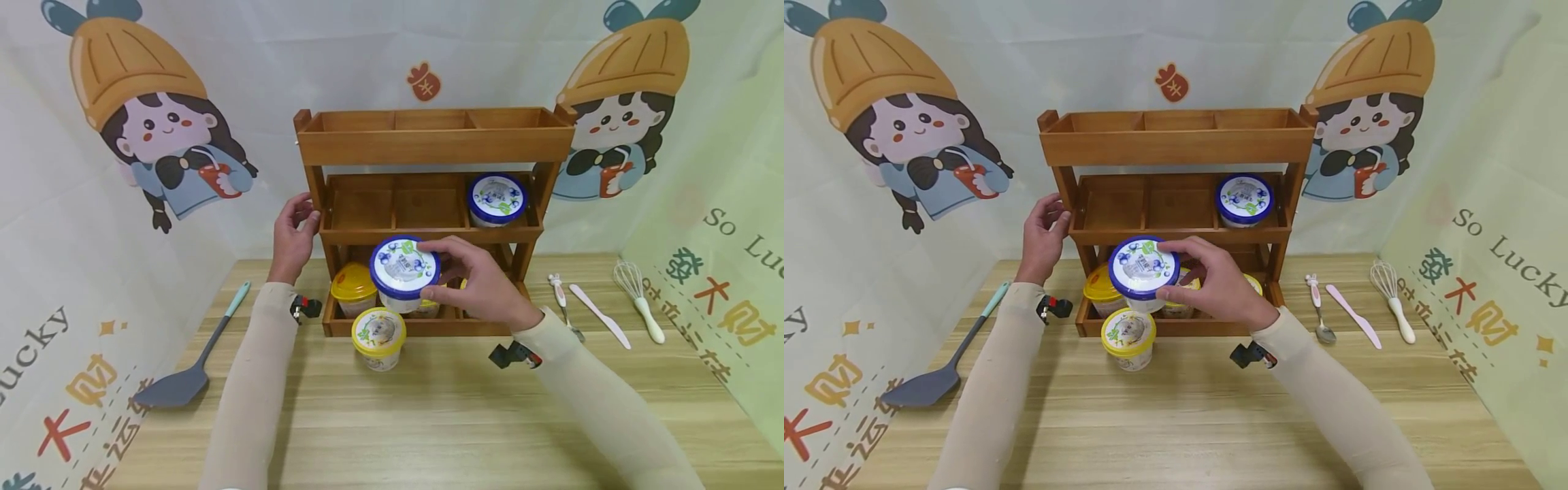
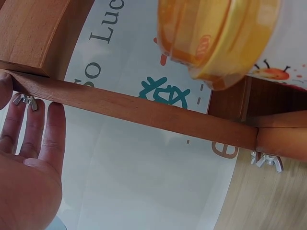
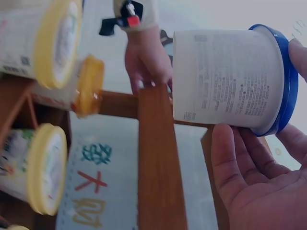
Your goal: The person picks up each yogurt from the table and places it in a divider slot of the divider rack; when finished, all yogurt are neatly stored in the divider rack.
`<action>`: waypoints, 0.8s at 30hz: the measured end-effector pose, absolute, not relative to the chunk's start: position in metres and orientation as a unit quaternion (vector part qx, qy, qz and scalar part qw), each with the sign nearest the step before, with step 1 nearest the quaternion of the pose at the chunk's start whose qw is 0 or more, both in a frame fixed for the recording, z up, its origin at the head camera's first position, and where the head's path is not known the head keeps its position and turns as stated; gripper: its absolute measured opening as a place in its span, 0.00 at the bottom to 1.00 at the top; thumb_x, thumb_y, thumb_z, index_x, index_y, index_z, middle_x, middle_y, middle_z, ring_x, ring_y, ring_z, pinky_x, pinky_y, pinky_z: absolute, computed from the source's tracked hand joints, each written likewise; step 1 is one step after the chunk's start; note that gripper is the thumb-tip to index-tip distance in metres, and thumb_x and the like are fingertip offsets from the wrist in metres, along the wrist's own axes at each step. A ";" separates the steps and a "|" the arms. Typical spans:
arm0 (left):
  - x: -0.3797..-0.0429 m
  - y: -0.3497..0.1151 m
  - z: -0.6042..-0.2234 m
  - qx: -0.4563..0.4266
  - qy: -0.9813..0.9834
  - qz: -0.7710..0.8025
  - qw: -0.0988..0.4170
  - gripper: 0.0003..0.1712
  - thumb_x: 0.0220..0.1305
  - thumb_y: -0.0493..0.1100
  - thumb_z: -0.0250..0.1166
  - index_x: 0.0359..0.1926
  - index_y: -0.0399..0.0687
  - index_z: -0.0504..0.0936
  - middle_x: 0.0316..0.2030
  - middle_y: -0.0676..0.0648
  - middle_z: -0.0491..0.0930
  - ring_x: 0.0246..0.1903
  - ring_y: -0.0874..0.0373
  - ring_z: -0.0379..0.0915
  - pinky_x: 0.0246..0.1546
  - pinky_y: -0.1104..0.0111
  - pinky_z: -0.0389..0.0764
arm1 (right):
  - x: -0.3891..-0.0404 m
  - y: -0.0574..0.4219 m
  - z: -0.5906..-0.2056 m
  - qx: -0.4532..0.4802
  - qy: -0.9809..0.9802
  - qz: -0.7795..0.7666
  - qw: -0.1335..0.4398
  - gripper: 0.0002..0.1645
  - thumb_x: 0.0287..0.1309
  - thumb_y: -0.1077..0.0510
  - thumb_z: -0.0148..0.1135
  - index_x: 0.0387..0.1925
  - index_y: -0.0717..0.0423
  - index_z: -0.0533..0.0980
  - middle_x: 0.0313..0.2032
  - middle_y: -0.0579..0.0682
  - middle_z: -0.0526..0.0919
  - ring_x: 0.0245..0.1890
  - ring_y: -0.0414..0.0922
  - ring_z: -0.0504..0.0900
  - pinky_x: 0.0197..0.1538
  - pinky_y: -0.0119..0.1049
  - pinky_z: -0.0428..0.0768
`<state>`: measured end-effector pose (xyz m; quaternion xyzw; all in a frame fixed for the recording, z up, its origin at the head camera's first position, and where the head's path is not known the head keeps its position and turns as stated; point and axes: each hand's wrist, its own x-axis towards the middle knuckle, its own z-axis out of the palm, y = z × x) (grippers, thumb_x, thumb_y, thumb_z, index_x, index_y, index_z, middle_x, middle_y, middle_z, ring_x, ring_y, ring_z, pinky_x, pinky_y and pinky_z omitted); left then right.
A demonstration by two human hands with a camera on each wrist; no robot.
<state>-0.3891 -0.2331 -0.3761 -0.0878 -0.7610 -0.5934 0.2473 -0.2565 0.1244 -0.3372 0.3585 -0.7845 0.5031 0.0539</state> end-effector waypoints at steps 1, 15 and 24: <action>-0.389 -0.233 -0.376 -0.089 -0.761 -0.593 0.248 0.24 0.80 0.42 0.60 0.72 0.56 0.74 0.63 0.42 0.76 0.65 0.50 0.75 0.66 0.58 0.82 | -0.259 0.125 -0.334 0.353 -0.786 0.504 0.061 0.37 0.60 0.57 0.79 0.70 0.51 0.75 0.62 0.52 0.79 0.49 0.52 0.83 0.49 0.38 0.89; -0.388 -0.231 -0.374 -0.081 -0.761 -0.598 0.238 0.25 0.80 0.41 0.59 0.74 0.53 0.72 0.64 0.42 0.75 0.66 0.50 0.74 0.66 0.59 0.82 | -0.296 0.131 -0.296 0.304 -0.787 0.517 0.147 0.39 0.63 0.57 0.76 0.74 0.50 0.72 0.63 0.55 0.77 0.54 0.53 0.81 0.51 0.26 0.85; -0.387 -0.232 -0.372 -0.087 -0.764 -0.594 0.236 0.25 0.81 0.40 0.58 0.74 0.50 0.72 0.63 0.40 0.75 0.66 0.49 0.74 0.66 0.59 0.82 | -0.317 0.124 -0.297 0.289 -0.795 0.508 0.162 0.43 0.63 0.55 0.77 0.76 0.49 0.70 0.65 0.56 0.74 0.54 0.54 0.84 0.53 0.31 0.87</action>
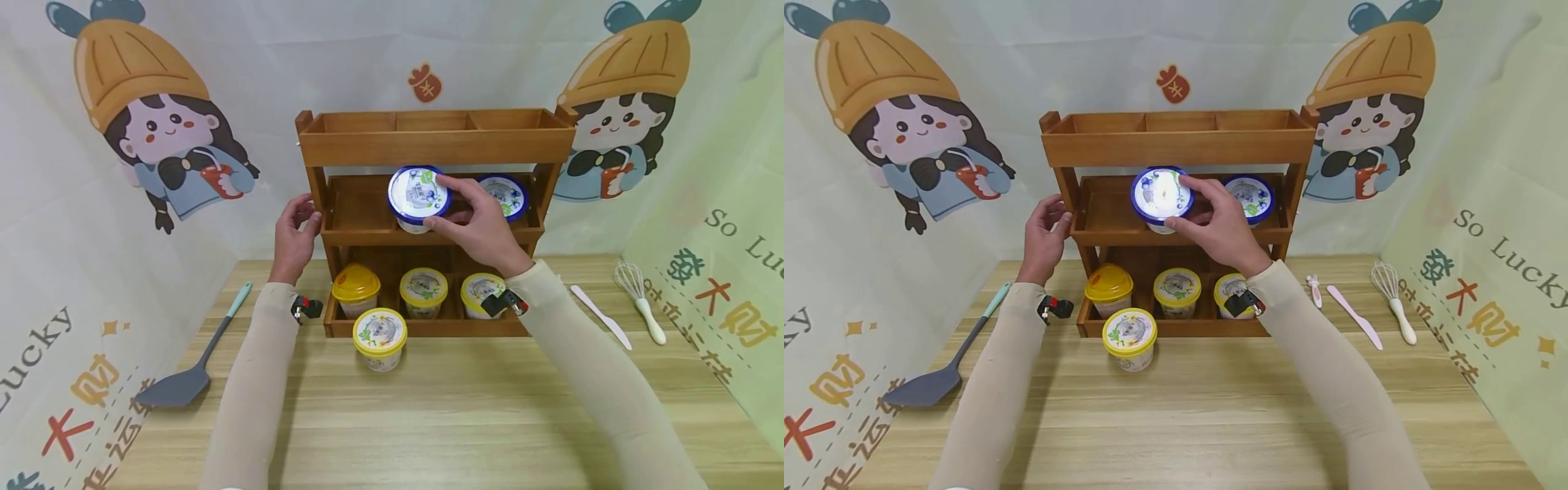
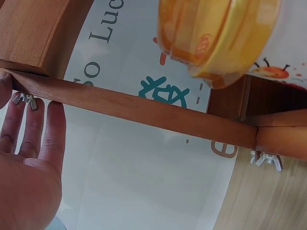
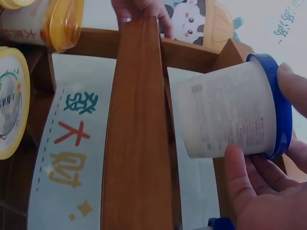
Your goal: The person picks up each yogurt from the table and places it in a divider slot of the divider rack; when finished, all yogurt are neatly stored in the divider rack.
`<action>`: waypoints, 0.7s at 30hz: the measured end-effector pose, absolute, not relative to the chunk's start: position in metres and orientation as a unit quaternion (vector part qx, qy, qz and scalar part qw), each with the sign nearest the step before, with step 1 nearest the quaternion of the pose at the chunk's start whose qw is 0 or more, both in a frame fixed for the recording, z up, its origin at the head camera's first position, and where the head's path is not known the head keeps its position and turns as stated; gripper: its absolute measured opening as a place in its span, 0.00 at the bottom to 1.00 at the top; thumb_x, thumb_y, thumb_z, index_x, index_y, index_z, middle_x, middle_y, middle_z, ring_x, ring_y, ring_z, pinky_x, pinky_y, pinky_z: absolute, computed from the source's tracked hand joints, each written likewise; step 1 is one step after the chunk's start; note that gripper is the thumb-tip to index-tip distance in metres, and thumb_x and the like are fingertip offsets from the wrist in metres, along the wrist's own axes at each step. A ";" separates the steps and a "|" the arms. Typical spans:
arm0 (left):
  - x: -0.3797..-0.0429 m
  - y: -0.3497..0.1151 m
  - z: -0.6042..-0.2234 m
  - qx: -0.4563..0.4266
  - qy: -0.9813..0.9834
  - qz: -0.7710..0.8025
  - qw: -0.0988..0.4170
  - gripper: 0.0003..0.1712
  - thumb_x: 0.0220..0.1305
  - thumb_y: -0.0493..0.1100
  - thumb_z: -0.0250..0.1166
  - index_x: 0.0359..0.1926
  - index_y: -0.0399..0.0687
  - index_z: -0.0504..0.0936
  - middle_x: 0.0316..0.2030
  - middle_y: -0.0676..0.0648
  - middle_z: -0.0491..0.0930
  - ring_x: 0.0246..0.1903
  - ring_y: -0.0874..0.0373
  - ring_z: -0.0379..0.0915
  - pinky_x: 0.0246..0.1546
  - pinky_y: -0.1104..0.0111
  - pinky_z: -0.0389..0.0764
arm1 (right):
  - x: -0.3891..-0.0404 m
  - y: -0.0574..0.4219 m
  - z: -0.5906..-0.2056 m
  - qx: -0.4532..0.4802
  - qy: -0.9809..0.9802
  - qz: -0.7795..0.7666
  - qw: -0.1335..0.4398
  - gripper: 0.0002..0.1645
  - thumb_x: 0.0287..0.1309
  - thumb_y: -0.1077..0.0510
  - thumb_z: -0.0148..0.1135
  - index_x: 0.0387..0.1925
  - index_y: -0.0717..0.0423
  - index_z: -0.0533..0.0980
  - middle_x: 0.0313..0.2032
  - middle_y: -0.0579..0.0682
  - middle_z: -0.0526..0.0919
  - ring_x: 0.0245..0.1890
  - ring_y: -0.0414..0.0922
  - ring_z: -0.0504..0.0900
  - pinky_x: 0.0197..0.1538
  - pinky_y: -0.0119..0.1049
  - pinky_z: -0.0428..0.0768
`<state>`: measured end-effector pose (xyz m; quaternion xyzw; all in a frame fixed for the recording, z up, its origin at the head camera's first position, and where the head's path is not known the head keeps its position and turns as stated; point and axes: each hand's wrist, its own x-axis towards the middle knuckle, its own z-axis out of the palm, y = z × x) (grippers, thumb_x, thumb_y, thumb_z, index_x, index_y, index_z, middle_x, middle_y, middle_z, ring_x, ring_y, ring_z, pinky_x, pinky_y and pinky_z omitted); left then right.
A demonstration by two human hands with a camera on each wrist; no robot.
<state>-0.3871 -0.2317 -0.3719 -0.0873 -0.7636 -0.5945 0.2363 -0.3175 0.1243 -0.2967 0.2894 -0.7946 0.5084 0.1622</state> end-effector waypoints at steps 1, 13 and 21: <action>-0.389 -0.233 -0.374 -0.092 -0.763 -0.593 0.239 0.25 0.81 0.41 0.59 0.74 0.52 0.72 0.63 0.40 0.75 0.65 0.49 0.74 0.65 0.60 0.83 | -0.319 0.125 -0.298 0.288 -0.797 0.504 0.167 0.43 0.63 0.55 0.77 0.77 0.49 0.69 0.65 0.56 0.74 0.55 0.53 0.83 0.54 0.32 0.87; -0.389 -0.234 -0.374 -0.092 -0.761 -0.595 0.240 0.25 0.79 0.42 0.61 0.74 0.54 0.73 0.63 0.42 0.76 0.65 0.49 0.74 0.64 0.62 0.83 | -0.332 0.116 -0.309 0.270 -0.835 0.443 0.184 0.42 0.65 0.53 0.75 0.76 0.57 0.69 0.66 0.59 0.76 0.59 0.53 0.84 0.55 0.44 0.89; -0.390 -0.235 -0.375 -0.097 -0.756 -0.599 0.244 0.25 0.80 0.43 0.61 0.73 0.54 0.74 0.62 0.41 0.76 0.64 0.49 0.75 0.64 0.60 0.83 | -0.328 0.113 -0.314 0.234 -0.866 0.405 0.178 0.39 0.68 0.52 0.72 0.75 0.58 0.70 0.64 0.62 0.78 0.50 0.54 0.90 0.53 0.44 0.90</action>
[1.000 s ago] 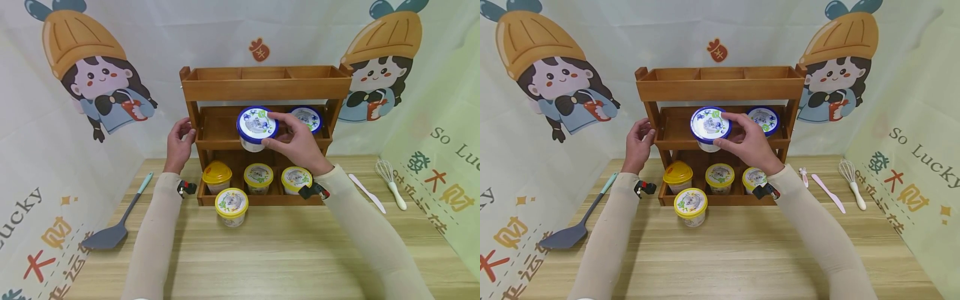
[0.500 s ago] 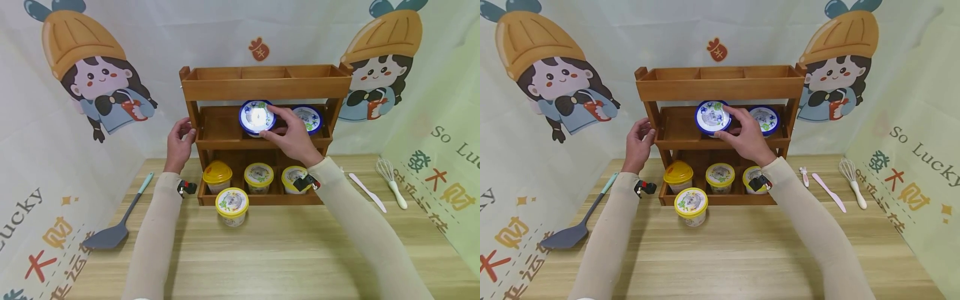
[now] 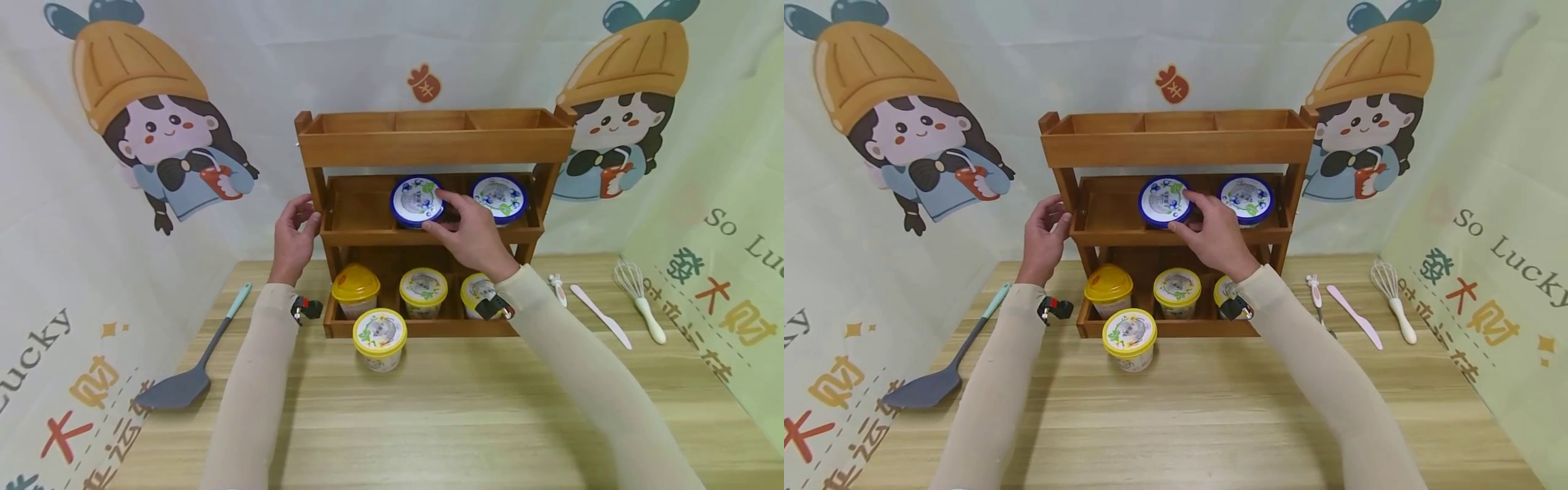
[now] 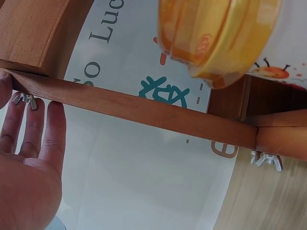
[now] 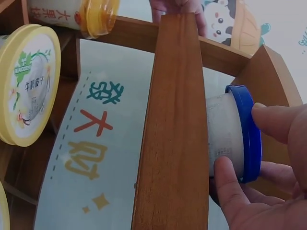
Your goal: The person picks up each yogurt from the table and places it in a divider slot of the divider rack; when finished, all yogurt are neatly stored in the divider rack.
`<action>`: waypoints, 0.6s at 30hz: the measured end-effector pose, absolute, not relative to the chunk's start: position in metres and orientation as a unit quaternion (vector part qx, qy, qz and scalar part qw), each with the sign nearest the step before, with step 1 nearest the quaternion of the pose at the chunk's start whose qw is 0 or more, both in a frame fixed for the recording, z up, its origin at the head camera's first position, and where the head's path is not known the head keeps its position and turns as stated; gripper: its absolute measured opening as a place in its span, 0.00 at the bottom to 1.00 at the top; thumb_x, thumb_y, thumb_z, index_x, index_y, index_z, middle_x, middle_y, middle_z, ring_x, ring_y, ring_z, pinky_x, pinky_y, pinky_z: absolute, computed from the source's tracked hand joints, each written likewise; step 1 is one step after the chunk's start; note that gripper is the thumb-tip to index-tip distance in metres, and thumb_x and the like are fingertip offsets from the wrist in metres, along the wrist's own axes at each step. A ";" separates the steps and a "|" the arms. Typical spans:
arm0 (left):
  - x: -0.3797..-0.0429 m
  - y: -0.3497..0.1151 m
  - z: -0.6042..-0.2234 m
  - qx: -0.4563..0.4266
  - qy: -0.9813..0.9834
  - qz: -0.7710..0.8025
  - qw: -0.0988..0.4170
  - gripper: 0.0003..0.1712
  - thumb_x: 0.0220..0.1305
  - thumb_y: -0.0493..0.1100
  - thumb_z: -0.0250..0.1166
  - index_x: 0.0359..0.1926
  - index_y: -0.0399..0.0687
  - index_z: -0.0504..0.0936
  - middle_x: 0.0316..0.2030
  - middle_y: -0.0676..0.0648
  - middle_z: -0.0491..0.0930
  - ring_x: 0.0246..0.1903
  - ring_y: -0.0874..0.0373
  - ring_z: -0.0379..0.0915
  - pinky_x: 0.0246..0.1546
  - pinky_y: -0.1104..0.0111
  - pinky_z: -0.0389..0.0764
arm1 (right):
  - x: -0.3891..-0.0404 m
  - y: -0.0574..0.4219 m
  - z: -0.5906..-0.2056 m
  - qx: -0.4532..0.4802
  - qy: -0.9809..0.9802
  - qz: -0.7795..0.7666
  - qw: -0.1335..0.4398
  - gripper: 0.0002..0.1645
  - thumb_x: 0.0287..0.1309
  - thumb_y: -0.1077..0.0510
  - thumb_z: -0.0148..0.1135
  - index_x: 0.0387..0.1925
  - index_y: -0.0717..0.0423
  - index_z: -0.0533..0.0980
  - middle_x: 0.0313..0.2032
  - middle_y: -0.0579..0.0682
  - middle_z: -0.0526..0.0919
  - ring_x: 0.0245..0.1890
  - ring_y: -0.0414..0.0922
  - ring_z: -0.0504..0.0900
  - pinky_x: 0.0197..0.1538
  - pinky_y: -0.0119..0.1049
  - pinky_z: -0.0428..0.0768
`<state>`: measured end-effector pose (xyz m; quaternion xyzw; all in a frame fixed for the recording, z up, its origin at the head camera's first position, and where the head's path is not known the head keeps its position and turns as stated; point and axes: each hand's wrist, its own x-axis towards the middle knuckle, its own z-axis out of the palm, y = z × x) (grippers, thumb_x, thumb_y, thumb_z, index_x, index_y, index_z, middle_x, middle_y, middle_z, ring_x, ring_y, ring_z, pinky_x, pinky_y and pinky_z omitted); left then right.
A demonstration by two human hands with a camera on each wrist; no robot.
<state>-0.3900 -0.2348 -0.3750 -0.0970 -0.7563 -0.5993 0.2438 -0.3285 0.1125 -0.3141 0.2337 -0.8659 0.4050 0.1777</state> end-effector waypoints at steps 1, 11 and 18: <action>-0.390 -0.235 -0.375 -0.098 -0.756 -0.600 0.244 0.25 0.79 0.43 0.61 0.73 0.53 0.74 0.62 0.41 0.76 0.64 0.49 0.75 0.64 0.59 0.83 | -0.328 0.113 -0.315 0.232 -0.866 0.406 0.176 0.39 0.69 0.52 0.72 0.75 0.58 0.69 0.65 0.62 0.78 0.51 0.54 0.90 0.54 0.44 0.89; -0.391 -0.232 -0.372 -0.095 -0.759 -0.594 0.247 0.24 0.80 0.44 0.60 0.73 0.56 0.74 0.63 0.42 0.76 0.64 0.50 0.75 0.65 0.59 0.83 | -0.309 0.125 -0.319 0.221 -0.854 0.444 0.160 0.37 0.68 0.53 0.72 0.74 0.54 0.71 0.70 0.59 0.78 0.60 0.55 0.87 0.60 0.47 0.87; -0.390 -0.233 -0.376 -0.097 -0.755 -0.599 0.249 0.24 0.79 0.42 0.61 0.72 0.53 0.75 0.61 0.43 0.76 0.63 0.51 0.75 0.61 0.63 0.85 | -0.292 0.129 -0.339 0.242 -0.850 0.437 0.167 0.34 0.69 0.53 0.71 0.72 0.56 0.73 0.69 0.57 0.78 0.65 0.54 0.82 0.59 0.47 0.87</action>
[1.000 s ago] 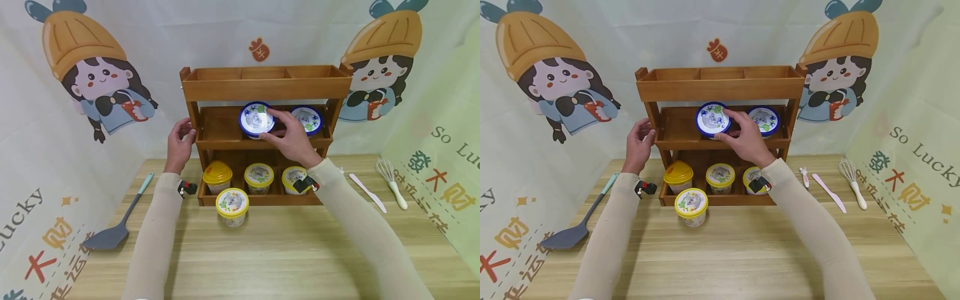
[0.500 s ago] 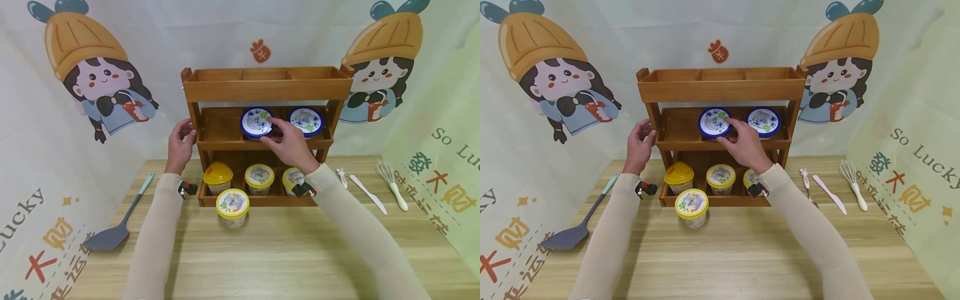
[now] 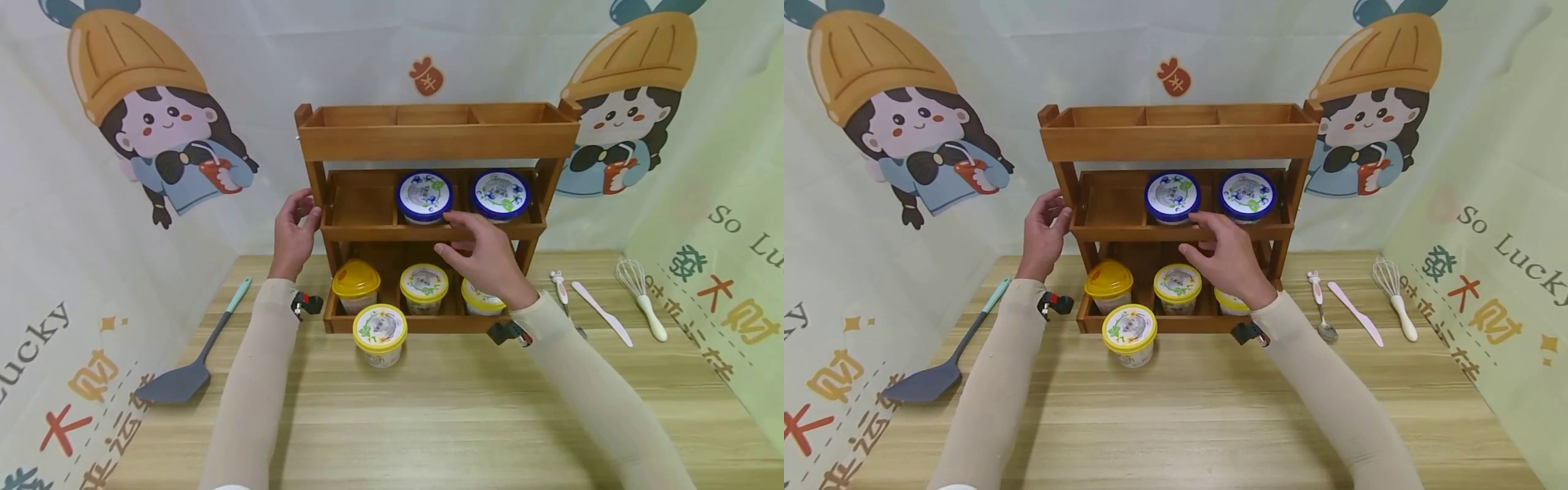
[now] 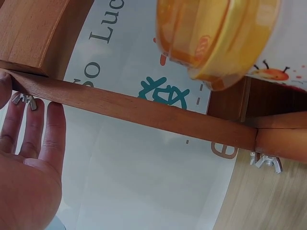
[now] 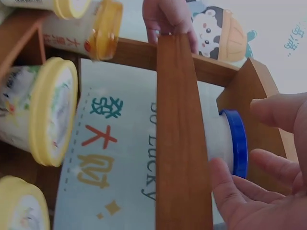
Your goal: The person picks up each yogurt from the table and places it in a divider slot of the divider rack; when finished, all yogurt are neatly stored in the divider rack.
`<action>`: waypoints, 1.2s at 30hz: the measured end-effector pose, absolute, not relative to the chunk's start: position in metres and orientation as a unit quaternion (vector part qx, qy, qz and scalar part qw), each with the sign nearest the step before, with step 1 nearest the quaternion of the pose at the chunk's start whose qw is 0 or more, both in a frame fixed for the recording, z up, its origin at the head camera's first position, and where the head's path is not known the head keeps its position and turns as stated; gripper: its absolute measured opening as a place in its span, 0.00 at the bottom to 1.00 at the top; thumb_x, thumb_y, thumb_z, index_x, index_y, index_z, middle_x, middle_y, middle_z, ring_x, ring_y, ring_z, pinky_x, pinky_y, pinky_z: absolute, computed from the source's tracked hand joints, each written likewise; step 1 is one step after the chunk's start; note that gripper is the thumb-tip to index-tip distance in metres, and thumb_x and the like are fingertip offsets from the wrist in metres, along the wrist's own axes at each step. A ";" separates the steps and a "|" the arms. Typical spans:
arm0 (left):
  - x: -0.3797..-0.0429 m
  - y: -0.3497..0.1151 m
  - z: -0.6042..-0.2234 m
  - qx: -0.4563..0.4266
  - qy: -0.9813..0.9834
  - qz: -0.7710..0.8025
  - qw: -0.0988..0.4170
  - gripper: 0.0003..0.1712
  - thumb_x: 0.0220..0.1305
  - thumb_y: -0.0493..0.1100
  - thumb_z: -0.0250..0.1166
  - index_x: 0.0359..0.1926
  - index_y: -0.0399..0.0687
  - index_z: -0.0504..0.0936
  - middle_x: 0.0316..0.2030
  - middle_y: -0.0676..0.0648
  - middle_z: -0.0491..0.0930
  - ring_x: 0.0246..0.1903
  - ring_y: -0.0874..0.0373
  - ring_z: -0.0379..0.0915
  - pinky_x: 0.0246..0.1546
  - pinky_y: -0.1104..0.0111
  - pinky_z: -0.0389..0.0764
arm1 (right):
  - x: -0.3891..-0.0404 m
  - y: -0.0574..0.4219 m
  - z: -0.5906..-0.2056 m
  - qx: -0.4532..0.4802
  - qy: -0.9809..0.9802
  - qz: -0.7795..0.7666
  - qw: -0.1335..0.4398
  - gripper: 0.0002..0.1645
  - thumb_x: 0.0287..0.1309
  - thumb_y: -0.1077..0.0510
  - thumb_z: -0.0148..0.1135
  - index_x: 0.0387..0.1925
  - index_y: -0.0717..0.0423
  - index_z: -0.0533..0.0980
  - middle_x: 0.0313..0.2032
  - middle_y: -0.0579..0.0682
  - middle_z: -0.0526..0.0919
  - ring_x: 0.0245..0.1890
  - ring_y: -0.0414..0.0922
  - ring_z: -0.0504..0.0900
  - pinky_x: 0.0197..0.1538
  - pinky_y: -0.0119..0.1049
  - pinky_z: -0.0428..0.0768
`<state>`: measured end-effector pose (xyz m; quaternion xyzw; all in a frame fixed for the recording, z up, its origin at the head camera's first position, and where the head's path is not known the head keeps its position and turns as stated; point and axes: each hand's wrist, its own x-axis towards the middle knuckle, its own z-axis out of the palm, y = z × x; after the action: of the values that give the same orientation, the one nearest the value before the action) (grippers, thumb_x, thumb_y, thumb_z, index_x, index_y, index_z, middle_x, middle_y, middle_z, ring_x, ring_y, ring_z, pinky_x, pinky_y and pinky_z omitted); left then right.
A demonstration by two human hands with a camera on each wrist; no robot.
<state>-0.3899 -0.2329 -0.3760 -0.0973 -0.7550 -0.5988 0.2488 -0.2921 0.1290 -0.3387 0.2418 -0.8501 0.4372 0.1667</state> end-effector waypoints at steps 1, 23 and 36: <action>-0.390 -0.233 -0.376 -0.099 -0.754 -0.600 0.249 0.24 0.79 0.42 0.61 0.72 0.52 0.75 0.61 0.43 0.76 0.63 0.50 0.75 0.60 0.65 0.85 | -0.289 0.129 -0.342 0.247 -0.847 0.440 0.168 0.34 0.68 0.54 0.71 0.72 0.57 0.73 0.69 0.57 0.77 0.66 0.54 0.81 0.59 0.47 0.87; -0.391 -0.234 -0.377 -0.101 -0.755 -0.598 0.249 0.23 0.79 0.42 0.61 0.71 0.53 0.76 0.60 0.43 0.77 0.63 0.49 0.76 0.60 0.64 0.85 | -0.267 0.111 -0.406 0.330 -0.830 0.444 0.073 0.28 0.67 0.58 0.72 0.65 0.61 0.77 0.60 0.64 0.82 0.45 0.57 0.89 0.44 0.42 0.91; -0.389 -0.236 -0.376 -0.106 -0.751 -0.603 0.248 0.23 0.79 0.42 0.61 0.72 0.51 0.75 0.61 0.42 0.77 0.63 0.50 0.76 0.57 0.68 0.85 | -0.262 0.088 -0.436 0.345 -0.824 0.450 0.003 0.28 0.67 0.56 0.73 0.64 0.61 0.78 0.62 0.59 0.82 0.60 0.58 0.84 0.54 0.49 0.89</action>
<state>-0.3889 -0.2359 -0.3755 -0.1056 -0.7511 -0.6026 0.2482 -0.2623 0.0883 -0.4357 0.3445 -0.8238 0.4502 0.0031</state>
